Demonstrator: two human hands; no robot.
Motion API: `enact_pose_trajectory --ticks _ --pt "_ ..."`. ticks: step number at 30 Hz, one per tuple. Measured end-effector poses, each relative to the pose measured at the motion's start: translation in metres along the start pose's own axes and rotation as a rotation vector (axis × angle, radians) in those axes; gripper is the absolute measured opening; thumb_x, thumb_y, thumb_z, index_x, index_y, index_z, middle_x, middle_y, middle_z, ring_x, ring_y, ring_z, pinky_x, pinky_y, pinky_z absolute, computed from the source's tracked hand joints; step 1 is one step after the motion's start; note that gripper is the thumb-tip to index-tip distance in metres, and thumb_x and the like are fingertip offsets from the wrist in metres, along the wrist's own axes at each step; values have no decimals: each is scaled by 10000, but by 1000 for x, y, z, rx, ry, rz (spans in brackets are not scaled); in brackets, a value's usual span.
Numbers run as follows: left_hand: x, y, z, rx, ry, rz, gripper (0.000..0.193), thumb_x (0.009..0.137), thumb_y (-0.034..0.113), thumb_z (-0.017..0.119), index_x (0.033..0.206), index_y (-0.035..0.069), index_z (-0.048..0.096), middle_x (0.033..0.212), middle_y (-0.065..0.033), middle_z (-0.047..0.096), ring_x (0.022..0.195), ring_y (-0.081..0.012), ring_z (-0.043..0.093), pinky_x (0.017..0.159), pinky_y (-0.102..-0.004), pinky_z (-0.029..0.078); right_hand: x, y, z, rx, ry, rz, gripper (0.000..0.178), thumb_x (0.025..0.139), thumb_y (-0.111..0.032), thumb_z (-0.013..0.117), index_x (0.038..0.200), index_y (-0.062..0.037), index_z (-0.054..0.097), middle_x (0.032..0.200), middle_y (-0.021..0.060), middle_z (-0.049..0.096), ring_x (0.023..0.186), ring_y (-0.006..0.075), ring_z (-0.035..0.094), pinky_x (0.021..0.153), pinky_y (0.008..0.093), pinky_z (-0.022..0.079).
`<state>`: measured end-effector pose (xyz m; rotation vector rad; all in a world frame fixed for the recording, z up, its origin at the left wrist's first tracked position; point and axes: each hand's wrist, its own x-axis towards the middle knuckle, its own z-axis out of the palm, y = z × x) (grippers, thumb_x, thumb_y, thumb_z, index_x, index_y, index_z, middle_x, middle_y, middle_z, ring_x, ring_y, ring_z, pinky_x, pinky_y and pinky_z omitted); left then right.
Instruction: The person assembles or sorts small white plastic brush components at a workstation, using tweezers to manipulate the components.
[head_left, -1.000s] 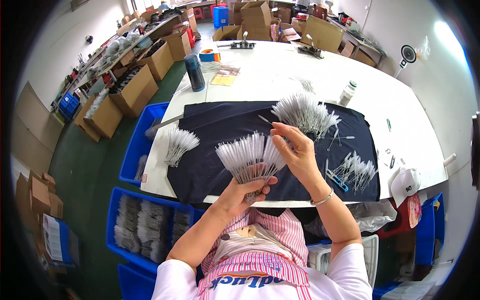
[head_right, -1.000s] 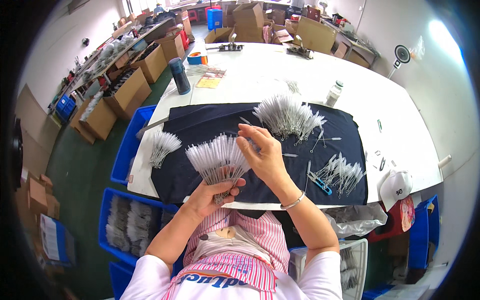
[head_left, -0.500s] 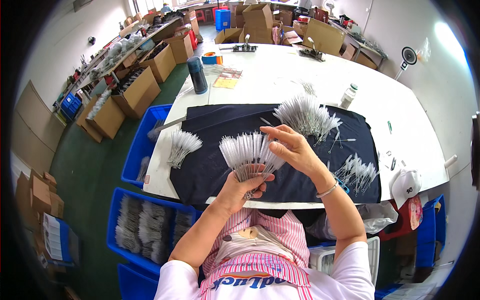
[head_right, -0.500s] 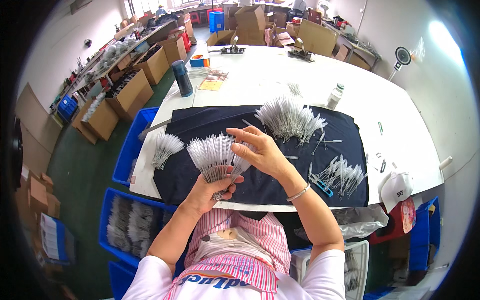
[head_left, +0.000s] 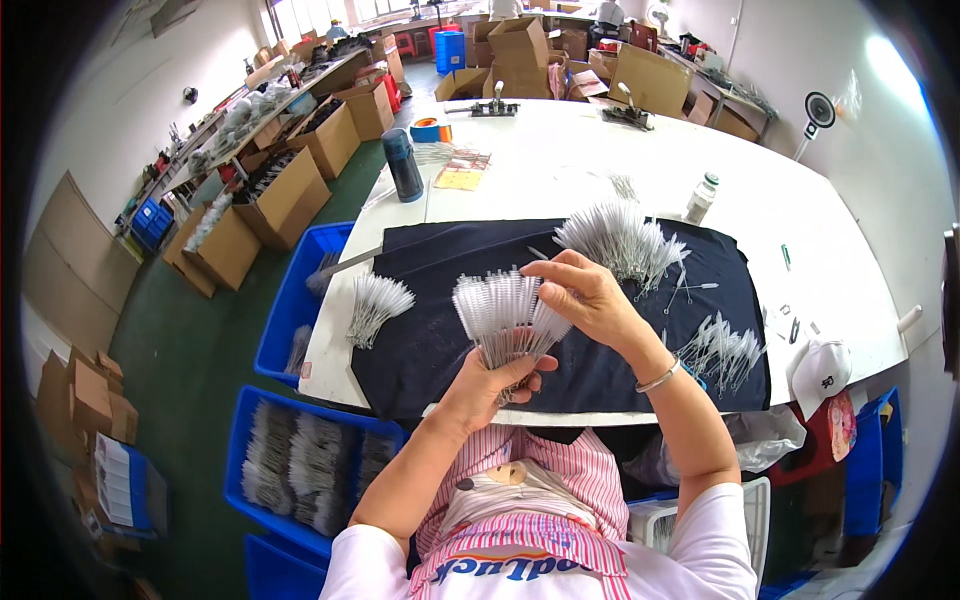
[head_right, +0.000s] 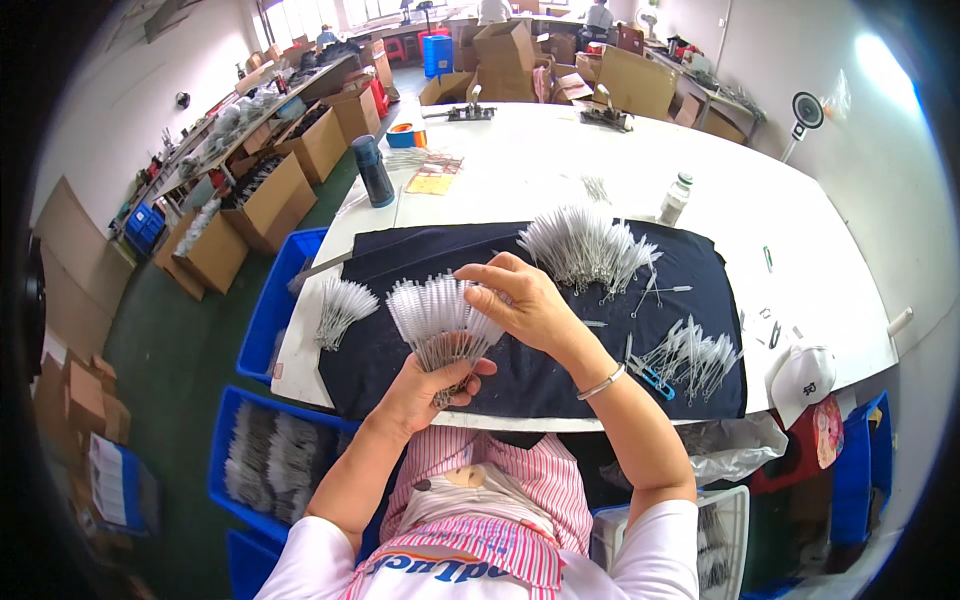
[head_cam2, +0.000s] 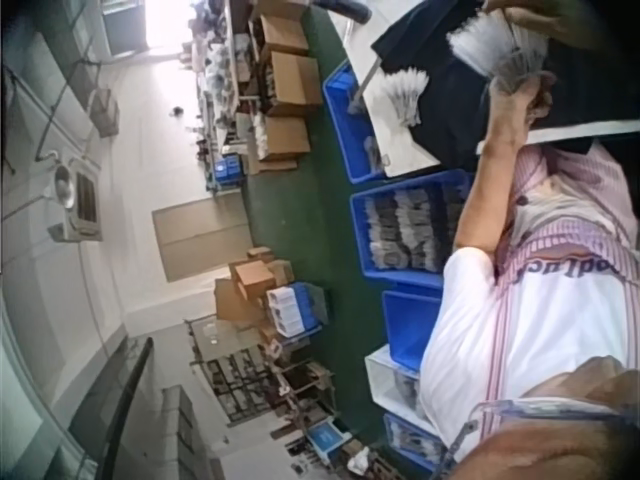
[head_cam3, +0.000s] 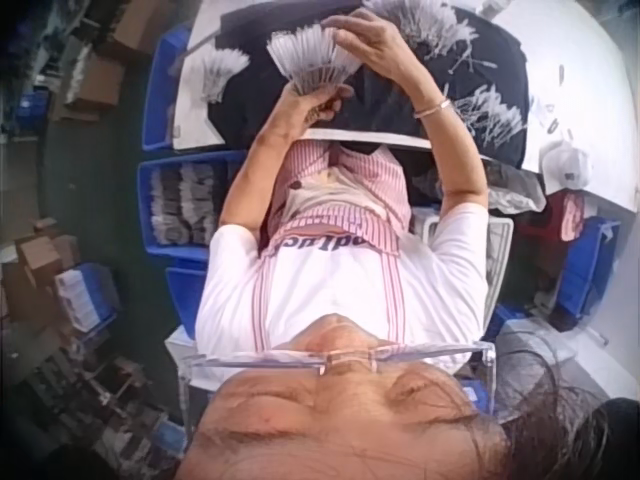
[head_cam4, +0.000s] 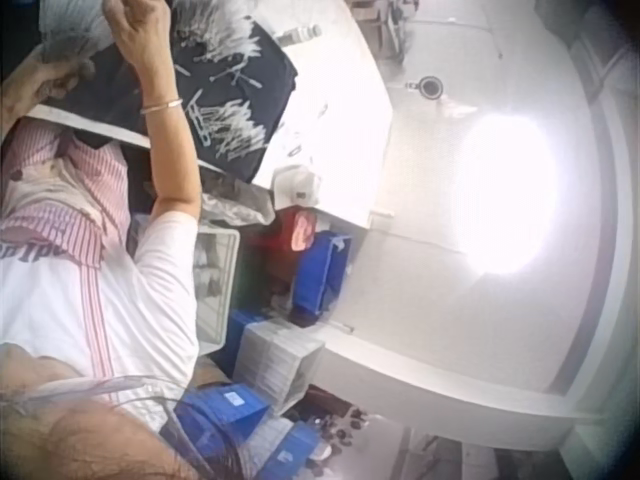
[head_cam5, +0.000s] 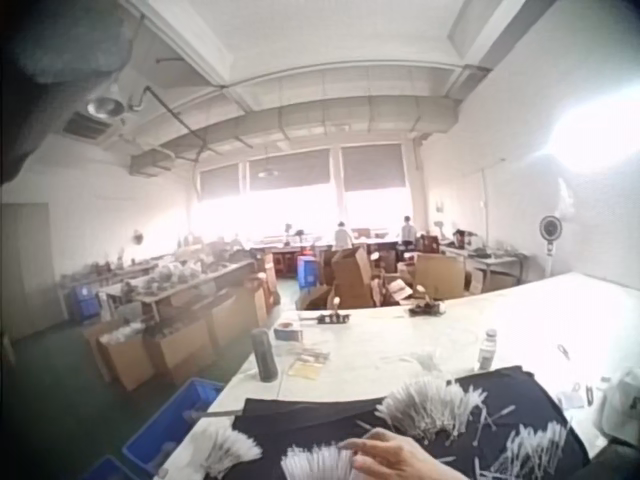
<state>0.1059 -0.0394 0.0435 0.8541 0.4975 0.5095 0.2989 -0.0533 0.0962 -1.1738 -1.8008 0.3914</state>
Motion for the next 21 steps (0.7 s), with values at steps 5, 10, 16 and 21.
enact_pose_trajectory --ticks 5,10,16,21 --pt "1 3 9 -96 89 119 392 832 88 624 1190 105 464 957 -118 640 707 -123 584 569 -225 449 -7 6 3 80 204 141 317 910 -287 520 972 -1 641 810 69 563 689 140 525 602 283 434" --pt "5 -7 3 56 60 158 345 827 81 622 1154 76 510 958 -106 642 698 -121 593 563 -218 450 -1 11 6 323 67 15 462 942 -401 401 1168 -29 557 1101 109 542 977 183 528 822 297 405" --pt "15 -15 0 -45 176 218 276 811 30 613 1074 56 534 899 -109 631 722 -207 644 638 -334 552 -23 41 12 837 292 181 764 867 -609 350 1388 -56 270 1307 124 427 1120 214 466 913 345 360" --pt "13 -21 0 -43 130 299 264 822 23 595 1077 47 531 935 -110 620 746 -199 644 693 -336 551 -51 24 50 992 54 255 949 685 -527 710 1339 35 313 1308 117 430 1213 208 403 991 348 324"
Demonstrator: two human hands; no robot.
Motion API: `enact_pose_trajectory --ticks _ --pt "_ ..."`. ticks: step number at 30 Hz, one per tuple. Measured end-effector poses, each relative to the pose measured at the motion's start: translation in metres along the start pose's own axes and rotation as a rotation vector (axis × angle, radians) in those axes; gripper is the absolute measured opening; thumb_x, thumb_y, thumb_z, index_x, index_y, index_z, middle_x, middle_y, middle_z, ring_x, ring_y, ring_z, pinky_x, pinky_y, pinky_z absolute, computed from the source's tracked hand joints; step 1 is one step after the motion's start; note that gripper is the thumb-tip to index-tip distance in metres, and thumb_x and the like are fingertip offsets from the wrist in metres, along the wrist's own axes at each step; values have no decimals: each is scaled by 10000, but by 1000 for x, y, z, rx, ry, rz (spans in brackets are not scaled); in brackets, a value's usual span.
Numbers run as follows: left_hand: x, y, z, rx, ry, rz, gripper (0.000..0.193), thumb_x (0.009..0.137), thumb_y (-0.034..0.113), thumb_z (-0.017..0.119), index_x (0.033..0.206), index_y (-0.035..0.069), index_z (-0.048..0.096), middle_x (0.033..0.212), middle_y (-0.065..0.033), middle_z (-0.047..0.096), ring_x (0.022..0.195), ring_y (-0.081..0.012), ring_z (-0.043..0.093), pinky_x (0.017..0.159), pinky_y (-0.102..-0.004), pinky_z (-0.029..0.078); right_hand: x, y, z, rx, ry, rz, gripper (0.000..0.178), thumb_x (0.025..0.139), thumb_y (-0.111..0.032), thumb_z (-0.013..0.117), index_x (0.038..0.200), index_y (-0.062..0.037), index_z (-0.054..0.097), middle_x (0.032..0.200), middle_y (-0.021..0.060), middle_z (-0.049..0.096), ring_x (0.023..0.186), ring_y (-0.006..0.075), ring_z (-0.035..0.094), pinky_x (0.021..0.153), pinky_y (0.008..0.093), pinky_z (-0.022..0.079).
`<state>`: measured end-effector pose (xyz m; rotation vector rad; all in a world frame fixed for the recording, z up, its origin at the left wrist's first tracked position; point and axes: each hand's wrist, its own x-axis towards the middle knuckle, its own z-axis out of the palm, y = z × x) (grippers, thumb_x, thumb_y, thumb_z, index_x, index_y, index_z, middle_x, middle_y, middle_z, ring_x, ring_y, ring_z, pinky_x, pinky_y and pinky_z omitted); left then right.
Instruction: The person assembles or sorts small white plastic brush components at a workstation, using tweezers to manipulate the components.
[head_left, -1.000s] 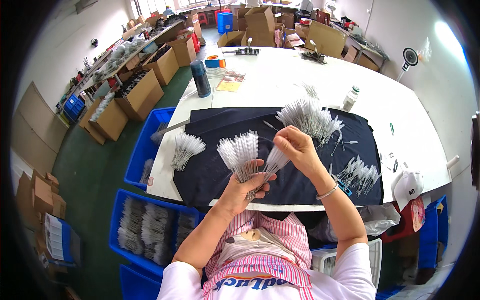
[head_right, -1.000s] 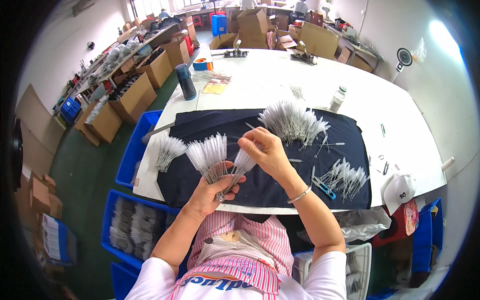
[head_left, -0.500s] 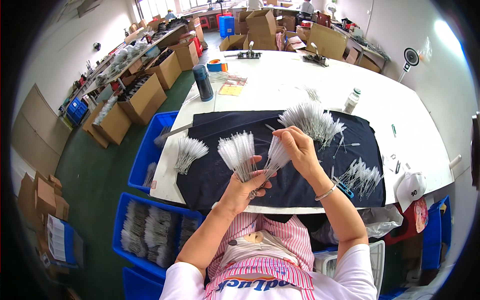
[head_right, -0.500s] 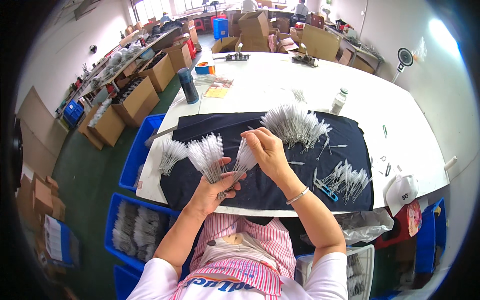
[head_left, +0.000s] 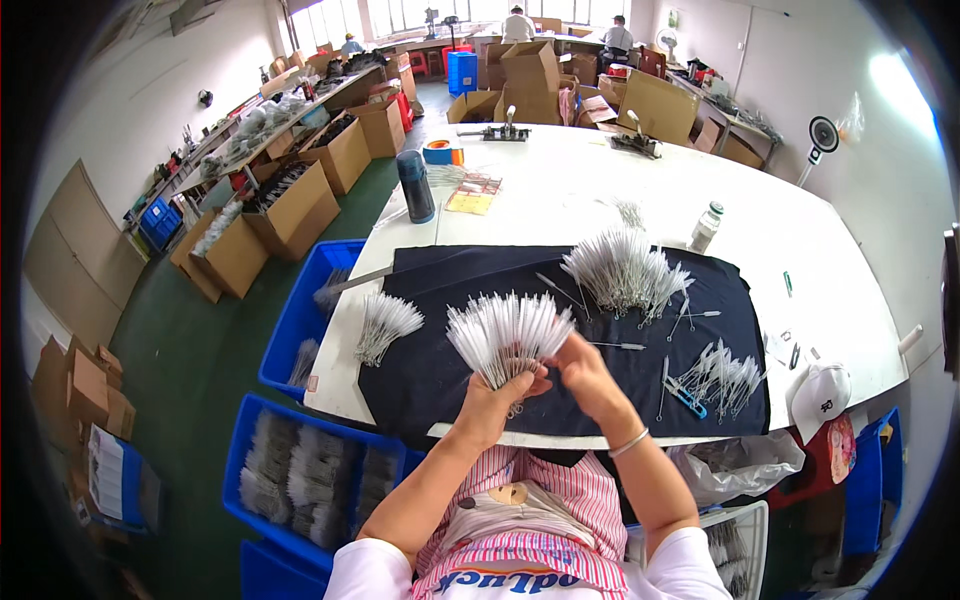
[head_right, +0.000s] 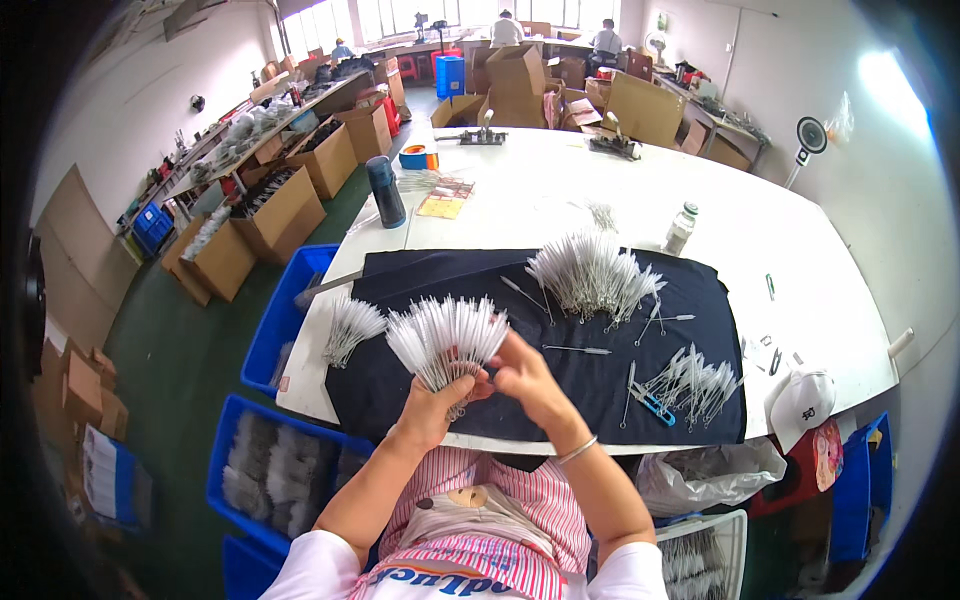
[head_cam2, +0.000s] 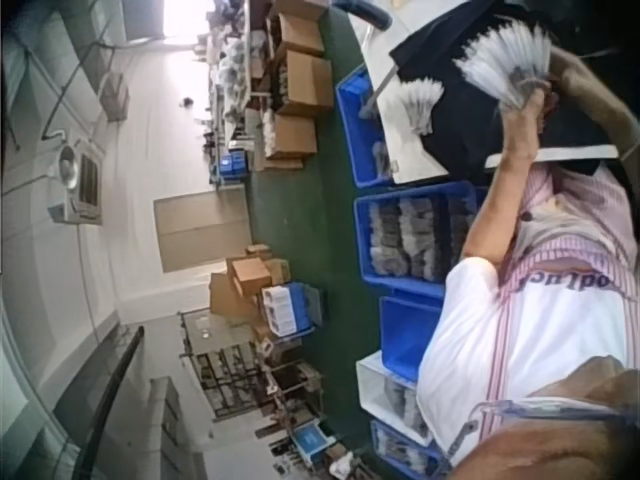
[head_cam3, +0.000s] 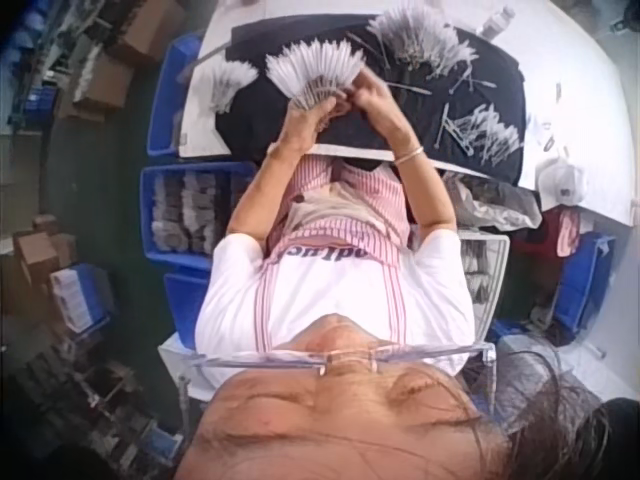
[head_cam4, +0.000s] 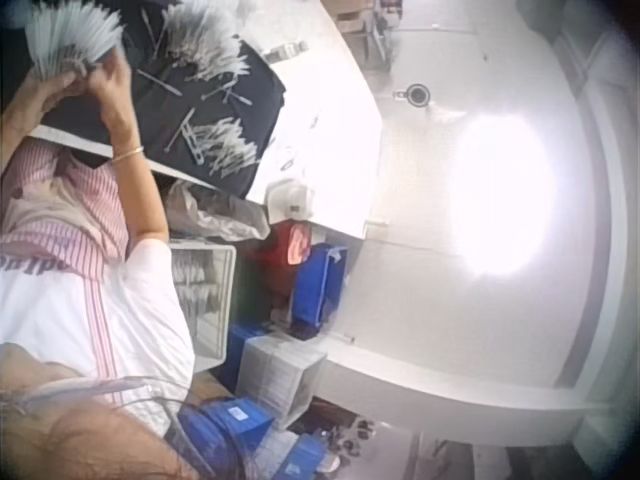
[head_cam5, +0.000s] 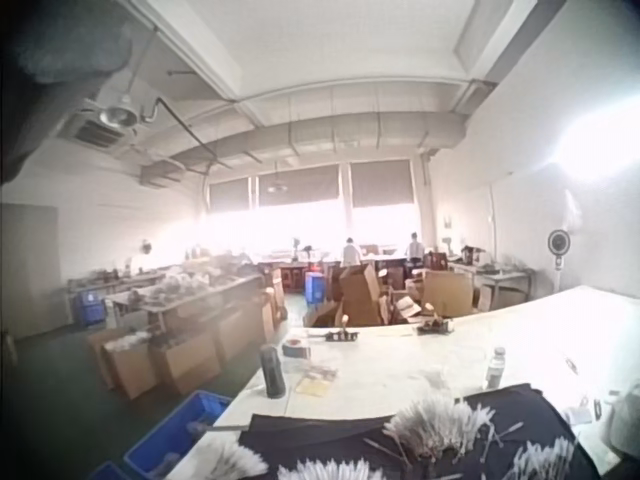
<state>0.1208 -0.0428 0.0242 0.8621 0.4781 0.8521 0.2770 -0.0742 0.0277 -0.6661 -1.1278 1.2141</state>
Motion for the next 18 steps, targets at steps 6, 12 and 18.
enact_pose_trajectory --ticks 6,12,18 --pt "-22 -6 -31 107 -407 -350 305 811 258 668 945 2 567 782 -56 595 715 -160 598 687 -276 505 -6 37 1 194 -226 289 1095 531 -423 844 1370 -22 264 1314 190 425 1205 265 431 984 399 360" --pt "-46 -41 -47 -294 -646 -549 414 828 413 609 867 4 566 787 -83 579 650 -171 582 663 -312 519 -29 42 44 487 -25 506 828 642 -106 723 1354 -75 301 1062 169 555 927 291 579 850 436 471" --pt "-49 3 -89 324 -301 -599 390 810 379 652 911 6 594 824 -75 601 668 -139 580 609 -296 500 -11 70 50 854 175 555 541 740 -30 589 1252 -69 417 862 37 475 611 111 416 560 271 406"
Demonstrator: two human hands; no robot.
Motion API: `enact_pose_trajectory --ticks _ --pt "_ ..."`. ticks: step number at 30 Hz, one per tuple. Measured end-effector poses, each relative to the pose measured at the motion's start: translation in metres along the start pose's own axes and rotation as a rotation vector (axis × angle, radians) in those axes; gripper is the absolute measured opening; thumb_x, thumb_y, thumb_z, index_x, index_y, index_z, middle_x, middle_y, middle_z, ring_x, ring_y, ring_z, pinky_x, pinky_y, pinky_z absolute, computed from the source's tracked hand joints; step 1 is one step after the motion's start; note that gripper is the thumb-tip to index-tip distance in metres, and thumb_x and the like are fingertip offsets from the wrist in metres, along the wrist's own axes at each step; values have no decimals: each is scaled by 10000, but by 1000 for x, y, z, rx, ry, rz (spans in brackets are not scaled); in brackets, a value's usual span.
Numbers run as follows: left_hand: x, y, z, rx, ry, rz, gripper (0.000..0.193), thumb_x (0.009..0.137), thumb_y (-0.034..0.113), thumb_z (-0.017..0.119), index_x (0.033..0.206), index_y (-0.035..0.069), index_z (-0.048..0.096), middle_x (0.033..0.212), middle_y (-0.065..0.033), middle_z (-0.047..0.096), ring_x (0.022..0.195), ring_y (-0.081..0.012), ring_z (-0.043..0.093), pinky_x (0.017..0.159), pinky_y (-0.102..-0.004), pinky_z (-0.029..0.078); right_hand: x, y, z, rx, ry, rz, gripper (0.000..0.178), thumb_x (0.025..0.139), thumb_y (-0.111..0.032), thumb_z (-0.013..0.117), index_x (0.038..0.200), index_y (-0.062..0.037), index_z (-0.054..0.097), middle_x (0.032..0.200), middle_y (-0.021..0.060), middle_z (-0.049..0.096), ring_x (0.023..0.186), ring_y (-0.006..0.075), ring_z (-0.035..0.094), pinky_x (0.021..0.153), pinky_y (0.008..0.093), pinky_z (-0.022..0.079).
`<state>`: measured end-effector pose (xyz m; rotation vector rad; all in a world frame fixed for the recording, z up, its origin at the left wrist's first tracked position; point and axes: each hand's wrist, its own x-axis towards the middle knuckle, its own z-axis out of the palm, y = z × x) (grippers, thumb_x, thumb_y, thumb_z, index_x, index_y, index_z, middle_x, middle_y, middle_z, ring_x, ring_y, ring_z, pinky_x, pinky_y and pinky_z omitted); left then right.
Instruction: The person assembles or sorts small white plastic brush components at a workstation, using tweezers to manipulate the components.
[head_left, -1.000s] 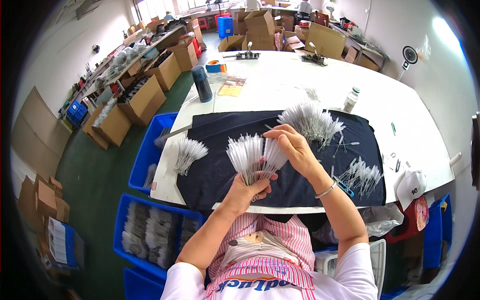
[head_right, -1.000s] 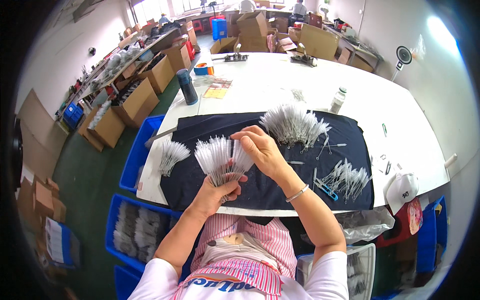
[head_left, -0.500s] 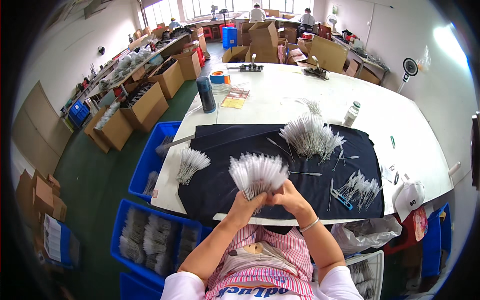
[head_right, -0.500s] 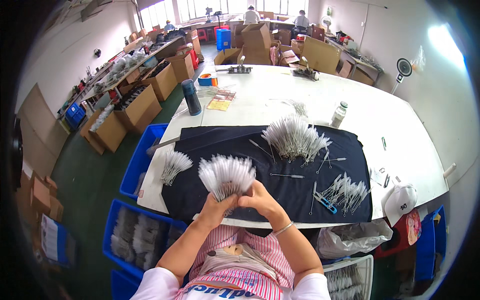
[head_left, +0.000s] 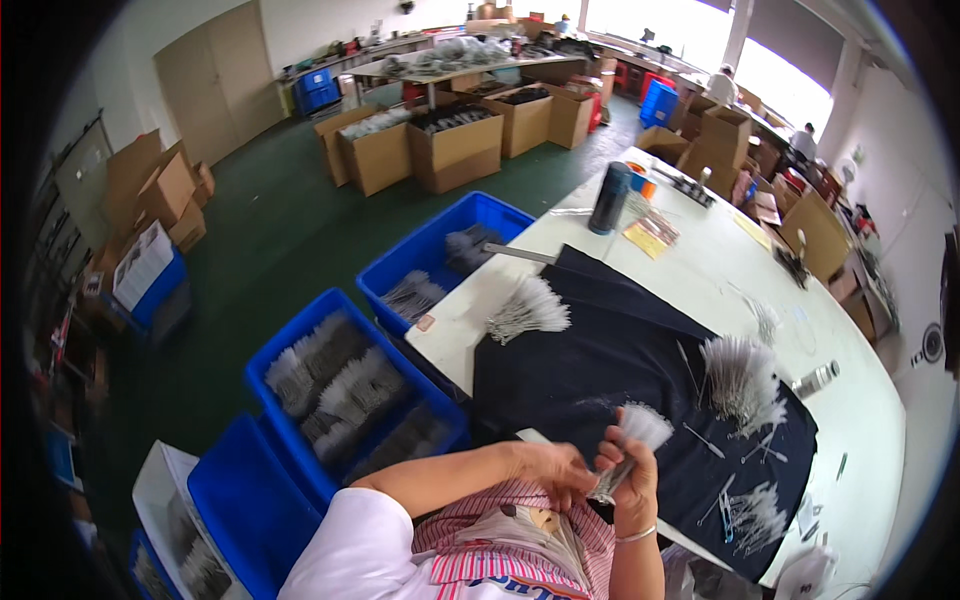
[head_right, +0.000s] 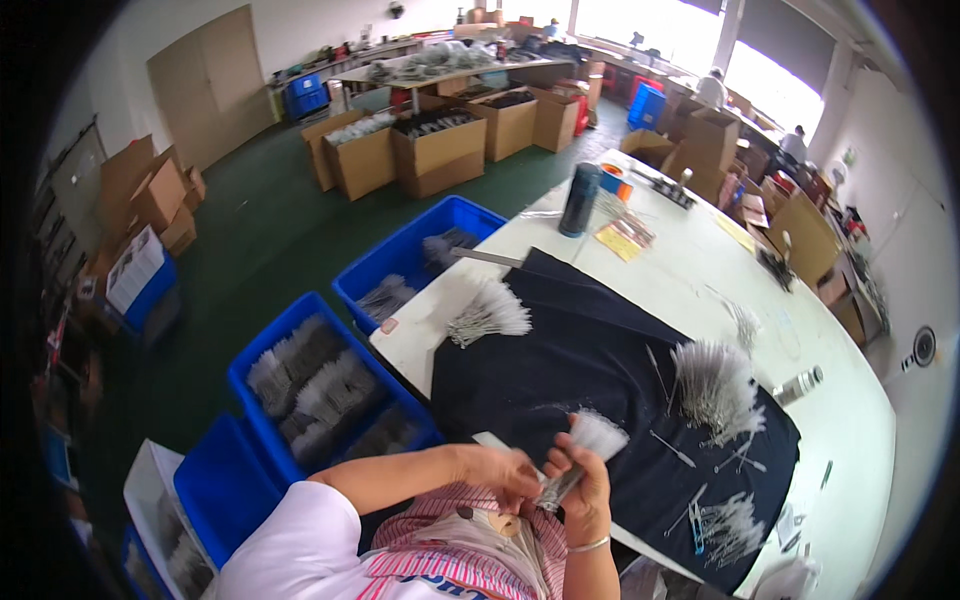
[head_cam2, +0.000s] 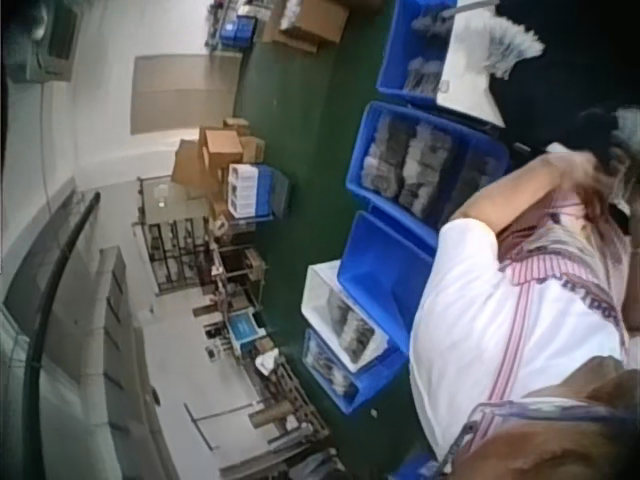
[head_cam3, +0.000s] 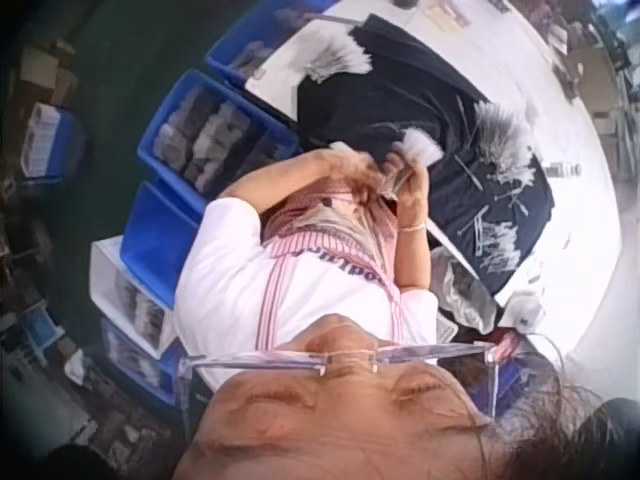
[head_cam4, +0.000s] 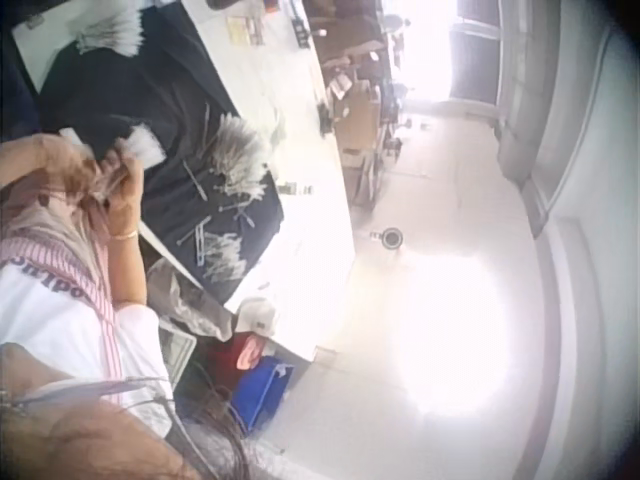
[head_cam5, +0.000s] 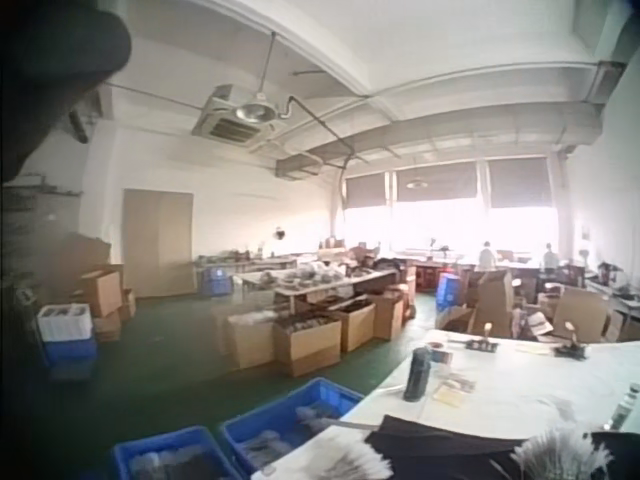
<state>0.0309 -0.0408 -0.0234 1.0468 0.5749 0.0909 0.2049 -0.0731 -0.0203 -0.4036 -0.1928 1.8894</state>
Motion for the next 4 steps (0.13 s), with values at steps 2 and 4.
enact_pose_trajectory --ticks 2,4 --pt "-2 26 -33 163 356 241 362 771 353 702 873 17 613 726 -28 594 634 -98 538 543 -240 429 3 -5 -14 86 44 -37 508 740 -50 576 1224 -111 434 844 43 505 589 111 430 517 253 391" --pt "6 44 -71 846 1187 567 604 704 449 733 1081 24 527 966 -163 569 847 -221 525 741 -344 425 1 -7 -39 88 29 -45 498 759 -89 581 1234 -118 432 855 33 499 621 105 484 513 260 403"
